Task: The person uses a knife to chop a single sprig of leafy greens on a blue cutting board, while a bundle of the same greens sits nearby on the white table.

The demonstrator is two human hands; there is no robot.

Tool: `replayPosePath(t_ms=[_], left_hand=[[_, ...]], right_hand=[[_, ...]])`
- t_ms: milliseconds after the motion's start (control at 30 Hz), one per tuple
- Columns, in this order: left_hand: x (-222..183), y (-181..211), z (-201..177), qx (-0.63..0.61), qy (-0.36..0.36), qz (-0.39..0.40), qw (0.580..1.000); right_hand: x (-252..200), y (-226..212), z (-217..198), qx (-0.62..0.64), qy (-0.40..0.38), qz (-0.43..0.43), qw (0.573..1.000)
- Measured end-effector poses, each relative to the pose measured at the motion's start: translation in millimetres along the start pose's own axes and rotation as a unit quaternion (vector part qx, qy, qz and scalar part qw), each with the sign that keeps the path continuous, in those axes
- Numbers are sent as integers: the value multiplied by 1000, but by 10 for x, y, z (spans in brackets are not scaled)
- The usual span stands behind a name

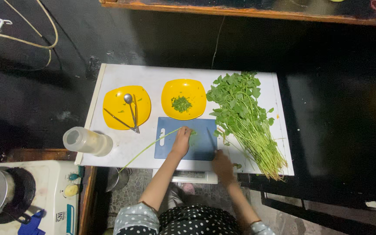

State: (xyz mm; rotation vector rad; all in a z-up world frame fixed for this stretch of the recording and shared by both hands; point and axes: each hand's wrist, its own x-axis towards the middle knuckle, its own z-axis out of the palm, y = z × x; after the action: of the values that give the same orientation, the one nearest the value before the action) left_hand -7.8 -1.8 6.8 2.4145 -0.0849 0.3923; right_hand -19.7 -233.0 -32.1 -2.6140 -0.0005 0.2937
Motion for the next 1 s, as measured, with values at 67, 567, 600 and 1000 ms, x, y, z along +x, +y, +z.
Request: replayPosePath(t_ms=[67, 567, 600, 1000], left_hand=[[-46, 28, 8, -23, 14, 24, 999], [-352, -48, -186, -158, 64, -15, 985], [-362, -35, -196, -153, 64, -21, 986], [-323, -64, -207, -162, 66, -38, 984]], right_hand=[[-186, -114, 140, 50, -29, -3, 998], [-421, -53, -711, -95, -62, -225, 968], [-414, -35, -714, -96, -63, -226, 968], [6, -282, -804, -109, 33, -294, 949]])
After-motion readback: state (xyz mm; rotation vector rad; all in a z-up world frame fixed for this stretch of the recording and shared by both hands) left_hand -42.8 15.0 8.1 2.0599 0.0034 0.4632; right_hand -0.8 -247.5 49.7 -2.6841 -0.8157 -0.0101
